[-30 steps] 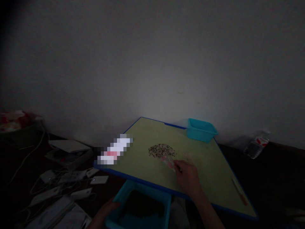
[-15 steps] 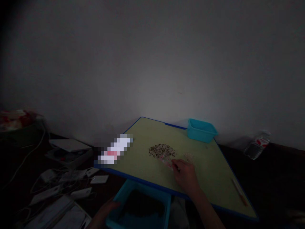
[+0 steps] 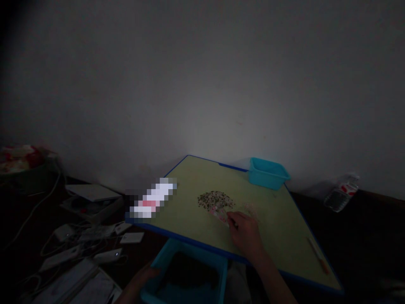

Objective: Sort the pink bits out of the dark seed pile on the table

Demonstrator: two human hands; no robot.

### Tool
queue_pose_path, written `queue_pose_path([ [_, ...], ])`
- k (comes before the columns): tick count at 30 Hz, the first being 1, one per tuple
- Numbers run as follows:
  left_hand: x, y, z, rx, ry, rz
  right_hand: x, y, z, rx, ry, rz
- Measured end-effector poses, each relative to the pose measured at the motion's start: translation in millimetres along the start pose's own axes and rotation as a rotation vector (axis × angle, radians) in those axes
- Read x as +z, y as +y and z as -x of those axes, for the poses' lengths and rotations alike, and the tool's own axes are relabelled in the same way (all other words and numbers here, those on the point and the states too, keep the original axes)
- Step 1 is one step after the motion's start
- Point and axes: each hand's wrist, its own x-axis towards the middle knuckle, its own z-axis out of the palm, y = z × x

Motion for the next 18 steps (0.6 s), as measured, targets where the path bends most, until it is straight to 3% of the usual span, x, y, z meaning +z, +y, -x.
queue_pose_path([
  [12, 6.8, 9, 5, -0.009, 0.032, -0.054, 0, 10, 3, -0.002, 0.043, 0.045],
  [18, -0.6, 0, -3, 0.019, 0.008, -0.004, -6, 7, 10, 0.017, 0.024, 0.011],
])
